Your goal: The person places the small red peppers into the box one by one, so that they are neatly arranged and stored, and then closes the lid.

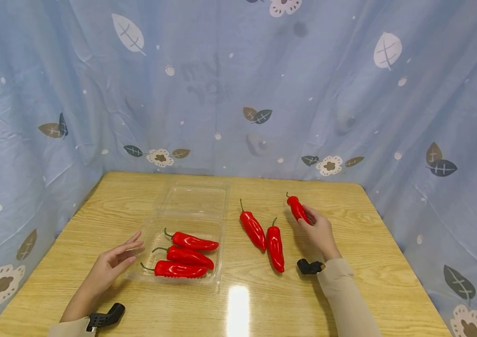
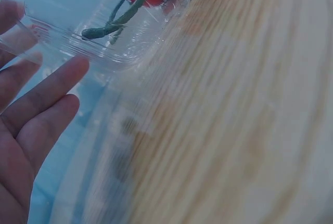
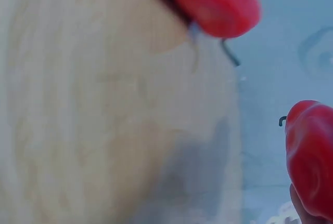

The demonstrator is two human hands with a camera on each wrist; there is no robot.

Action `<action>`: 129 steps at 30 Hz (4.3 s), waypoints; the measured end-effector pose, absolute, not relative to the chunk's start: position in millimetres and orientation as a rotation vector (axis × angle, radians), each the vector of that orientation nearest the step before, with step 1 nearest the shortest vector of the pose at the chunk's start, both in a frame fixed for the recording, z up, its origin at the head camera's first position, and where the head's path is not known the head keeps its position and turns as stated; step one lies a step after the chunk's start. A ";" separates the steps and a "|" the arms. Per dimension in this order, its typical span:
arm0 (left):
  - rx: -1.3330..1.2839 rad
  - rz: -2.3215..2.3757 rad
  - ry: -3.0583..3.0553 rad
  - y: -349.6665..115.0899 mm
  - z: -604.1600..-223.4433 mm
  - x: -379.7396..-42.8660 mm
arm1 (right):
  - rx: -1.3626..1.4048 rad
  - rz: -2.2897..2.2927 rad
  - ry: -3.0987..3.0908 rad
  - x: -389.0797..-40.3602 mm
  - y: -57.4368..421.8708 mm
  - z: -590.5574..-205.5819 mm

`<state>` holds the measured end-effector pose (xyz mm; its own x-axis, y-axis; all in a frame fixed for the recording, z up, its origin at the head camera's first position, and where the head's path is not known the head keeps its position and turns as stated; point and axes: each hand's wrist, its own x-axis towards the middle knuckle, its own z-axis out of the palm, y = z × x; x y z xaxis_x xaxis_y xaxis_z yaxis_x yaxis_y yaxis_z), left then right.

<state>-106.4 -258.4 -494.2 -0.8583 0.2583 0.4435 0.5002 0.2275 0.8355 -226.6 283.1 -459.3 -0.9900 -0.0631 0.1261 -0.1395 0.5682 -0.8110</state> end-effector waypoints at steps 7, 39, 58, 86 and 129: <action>-0.691 -1.660 -2.326 -259.8 -493.6 -107.6 | 0.252 1.476 -2.637 -214.6 268.6 -439.4; -0.718 -1.653 -2.291 -258.8 -494.4 -106.3 | 0.649 1.780 -2.603 -170.1 183.0 -424.1; -0.683 -1.667 -2.309 -259.5 -496.7 -107.1 | 0.957 1.891 -2.566 -156.8 128.8 -445.1; -0.697 -1.654 -2.301 -257.3 -493.9 -106.2 | 1.225 1.840 -2.682 -157.1 65.9 -443.5; -0.665 -1.686 -2.327 -260.2 -497.5 -108.0 | 1.561 1.059 -2.893 -156.9 48.8 -436.9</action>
<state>-108.0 -260.2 -497.5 -0.8807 0.2435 0.4063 0.4619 0.2515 0.8505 -156.9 48.8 -436.9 -0.5530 -0.8331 0.0137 -0.6450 0.4177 -0.6400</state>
